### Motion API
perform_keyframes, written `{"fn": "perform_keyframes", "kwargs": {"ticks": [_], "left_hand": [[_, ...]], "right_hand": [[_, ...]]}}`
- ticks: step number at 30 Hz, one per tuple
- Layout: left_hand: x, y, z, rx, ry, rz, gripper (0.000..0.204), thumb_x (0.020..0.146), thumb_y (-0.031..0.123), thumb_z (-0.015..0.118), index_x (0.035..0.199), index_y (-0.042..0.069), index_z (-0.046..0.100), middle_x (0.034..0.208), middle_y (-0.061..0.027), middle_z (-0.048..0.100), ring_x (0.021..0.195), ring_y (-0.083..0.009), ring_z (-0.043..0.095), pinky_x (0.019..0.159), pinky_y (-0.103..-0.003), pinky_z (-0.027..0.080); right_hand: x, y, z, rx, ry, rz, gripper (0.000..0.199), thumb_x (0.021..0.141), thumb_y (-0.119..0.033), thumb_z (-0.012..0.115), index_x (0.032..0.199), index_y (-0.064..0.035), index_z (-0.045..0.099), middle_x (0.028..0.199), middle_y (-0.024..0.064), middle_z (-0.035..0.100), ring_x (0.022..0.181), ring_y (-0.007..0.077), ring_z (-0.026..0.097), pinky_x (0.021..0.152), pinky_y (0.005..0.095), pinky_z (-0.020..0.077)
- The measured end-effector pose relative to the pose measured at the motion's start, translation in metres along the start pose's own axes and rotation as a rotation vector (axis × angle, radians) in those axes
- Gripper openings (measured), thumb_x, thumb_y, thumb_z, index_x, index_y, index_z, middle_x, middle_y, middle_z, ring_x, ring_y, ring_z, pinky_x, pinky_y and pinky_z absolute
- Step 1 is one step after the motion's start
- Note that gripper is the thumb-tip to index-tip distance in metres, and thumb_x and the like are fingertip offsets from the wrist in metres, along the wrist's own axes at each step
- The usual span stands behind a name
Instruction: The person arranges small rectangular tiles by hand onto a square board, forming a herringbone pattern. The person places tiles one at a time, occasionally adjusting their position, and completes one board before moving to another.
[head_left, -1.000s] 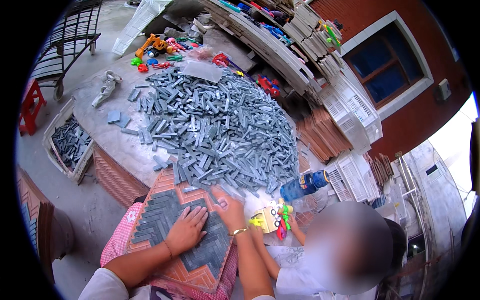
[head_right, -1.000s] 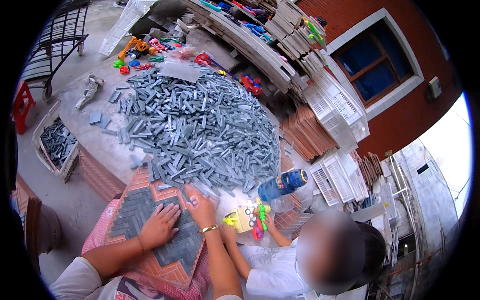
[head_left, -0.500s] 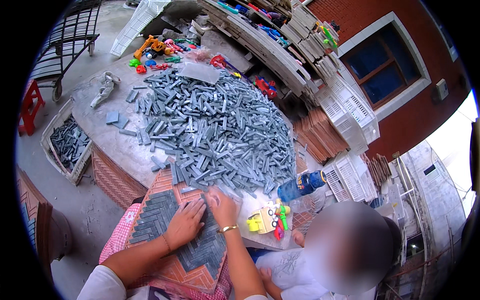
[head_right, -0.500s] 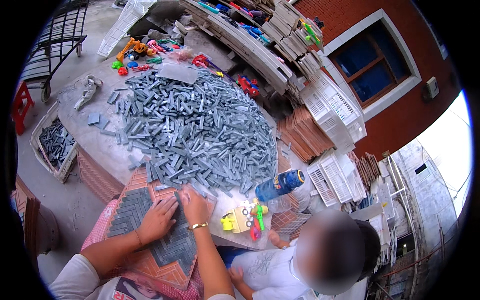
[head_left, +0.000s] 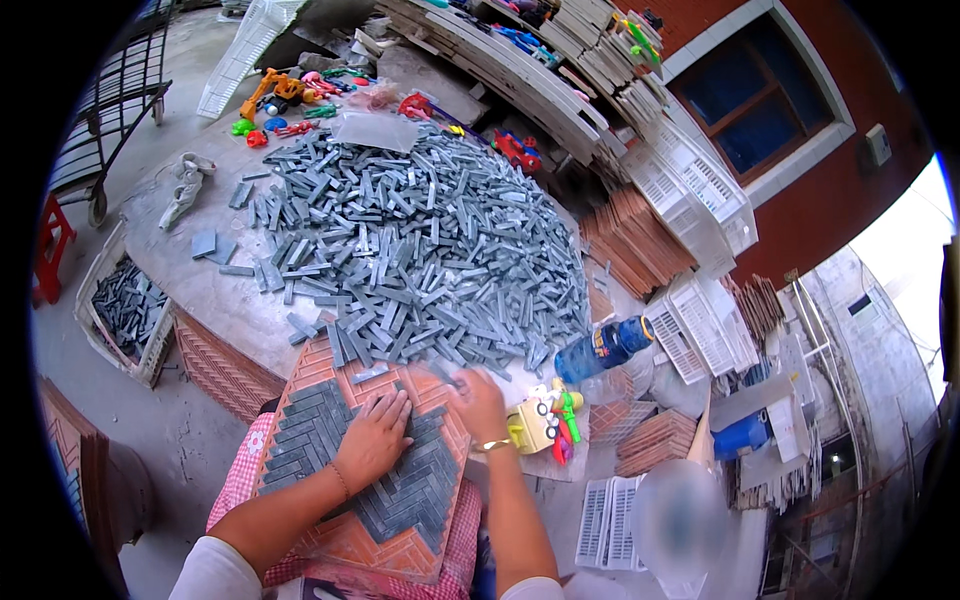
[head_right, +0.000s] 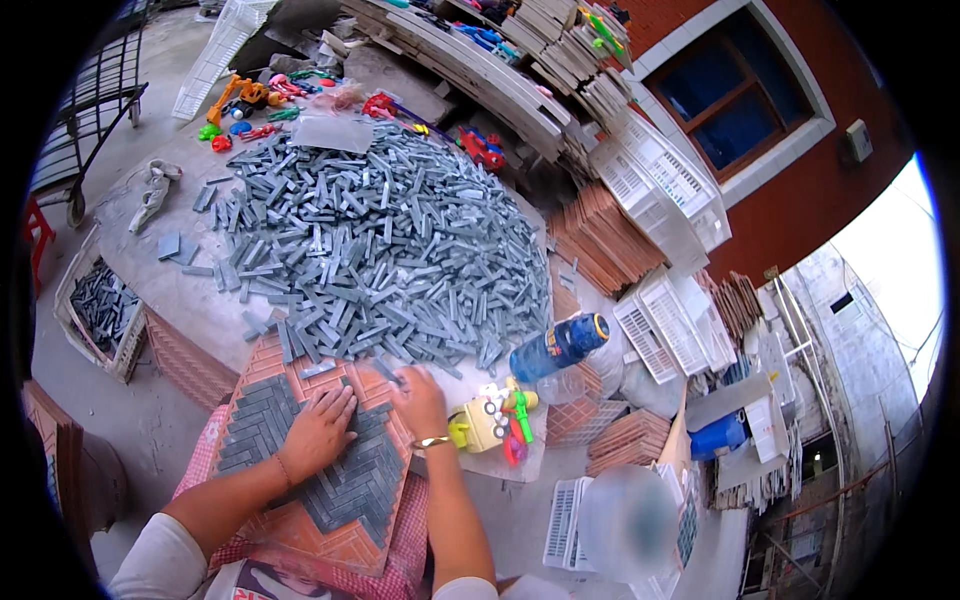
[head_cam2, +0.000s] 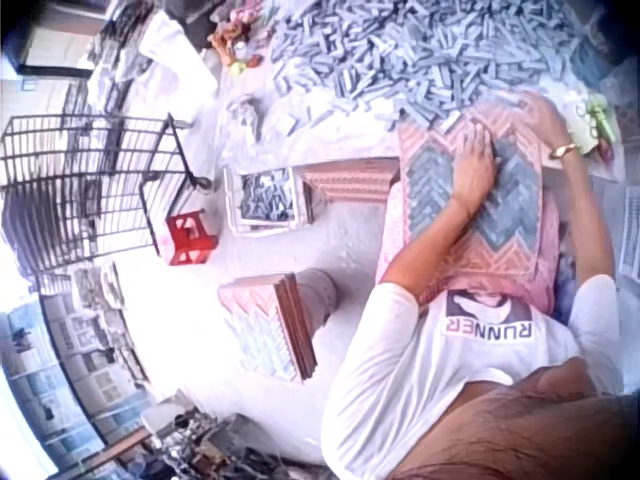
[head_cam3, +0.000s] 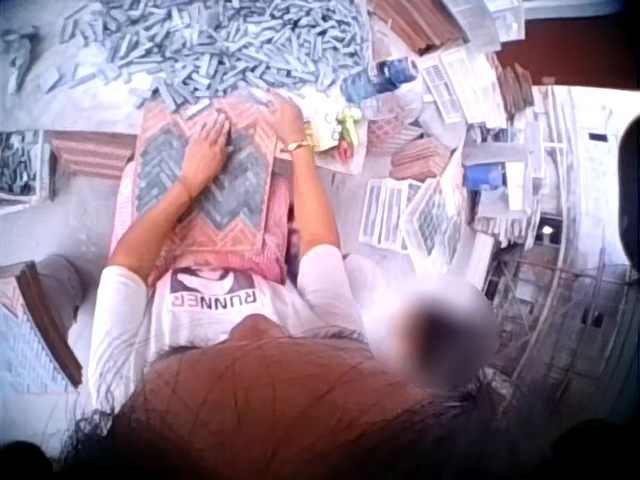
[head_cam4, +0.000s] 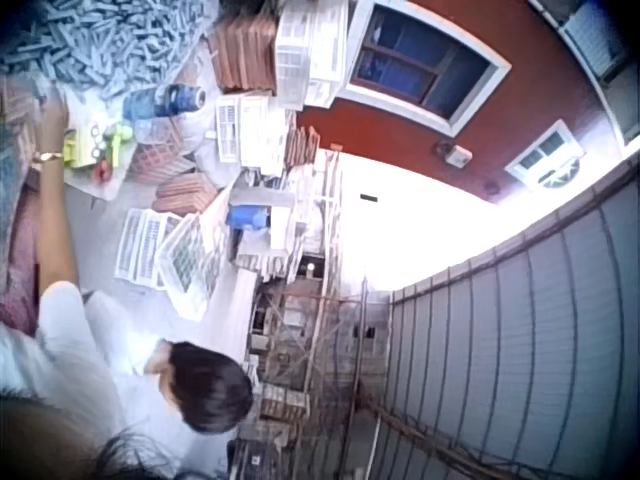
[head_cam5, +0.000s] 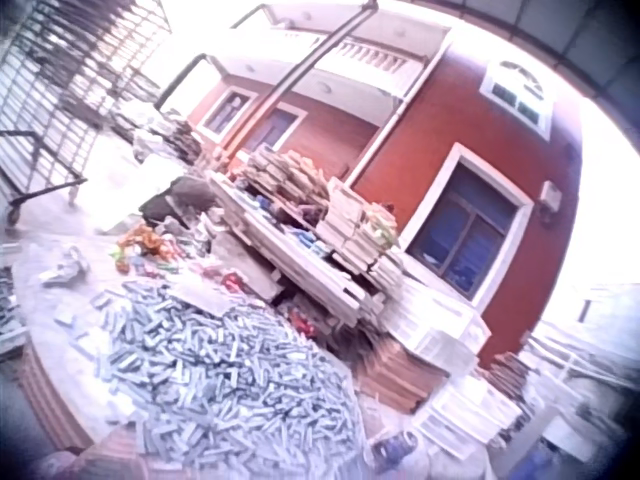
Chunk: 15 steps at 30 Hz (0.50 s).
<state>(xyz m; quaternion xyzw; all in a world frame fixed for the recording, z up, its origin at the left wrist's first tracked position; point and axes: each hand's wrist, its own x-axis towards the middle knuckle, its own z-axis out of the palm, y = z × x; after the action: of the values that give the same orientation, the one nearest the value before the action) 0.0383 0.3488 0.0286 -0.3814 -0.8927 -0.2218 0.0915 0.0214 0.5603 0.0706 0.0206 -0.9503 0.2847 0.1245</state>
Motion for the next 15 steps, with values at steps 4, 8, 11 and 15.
{"fn": "perform_keyframes", "kwargs": {"ticks": [4,8,11,15], "left_hand": [[0.004,-0.009,0.010,-0.016,-0.004,0.012,0.061,0.081,0.030,0.062,0.129,-0.004,0.046,0.137,-0.0158,0.044,0.128,-0.0295,0.040,0.109,-0.043,0.028],[0.013,-0.002,-0.003,-0.101,0.061,0.038,0.062,0.078,0.023,0.065,0.132,0.000,0.044,0.137,-0.0140,0.045,0.130,-0.0291,0.039,0.108,-0.043,0.028],[0.010,0.001,0.005,-0.093,-0.001,0.018,0.061,0.078,0.022,0.065,0.132,0.001,0.044,0.138,-0.0148,0.044,0.129,-0.0297,0.039,0.109,-0.044,0.028],[0.011,0.000,0.006,-0.053,0.002,0.039,0.064,0.079,0.023,0.064,0.135,0.003,0.040,0.138,-0.0160,0.042,0.129,-0.0304,0.040,0.109,-0.046,0.028]], "right_hand": [[-0.026,0.011,-0.031,0.003,-0.062,0.051,0.020,0.077,-0.016,0.068,0.093,-0.0046,0.061,0.083,0.0118,0.061,0.074,0.0294,0.060,0.068,0.0374,0.0489],[-0.034,0.021,-0.032,-0.102,-0.137,-0.046,0.028,0.080,-0.015,0.066,0.107,-0.0064,0.062,0.097,0.0127,0.064,0.085,0.0293,0.062,0.075,0.0351,0.0498],[-0.023,0.026,-0.018,-0.100,-0.128,-0.132,0.026,0.080,-0.016,0.064,0.105,-0.0083,0.061,0.102,0.0135,0.060,0.091,0.0335,0.059,0.078,0.0401,0.0486],[-0.004,0.033,-0.008,-0.150,-0.215,-0.190,0.018,0.078,-0.013,0.061,0.095,-0.0072,0.059,0.093,0.0139,0.058,0.089,0.0335,0.059,0.074,0.0421,0.0483]]}}
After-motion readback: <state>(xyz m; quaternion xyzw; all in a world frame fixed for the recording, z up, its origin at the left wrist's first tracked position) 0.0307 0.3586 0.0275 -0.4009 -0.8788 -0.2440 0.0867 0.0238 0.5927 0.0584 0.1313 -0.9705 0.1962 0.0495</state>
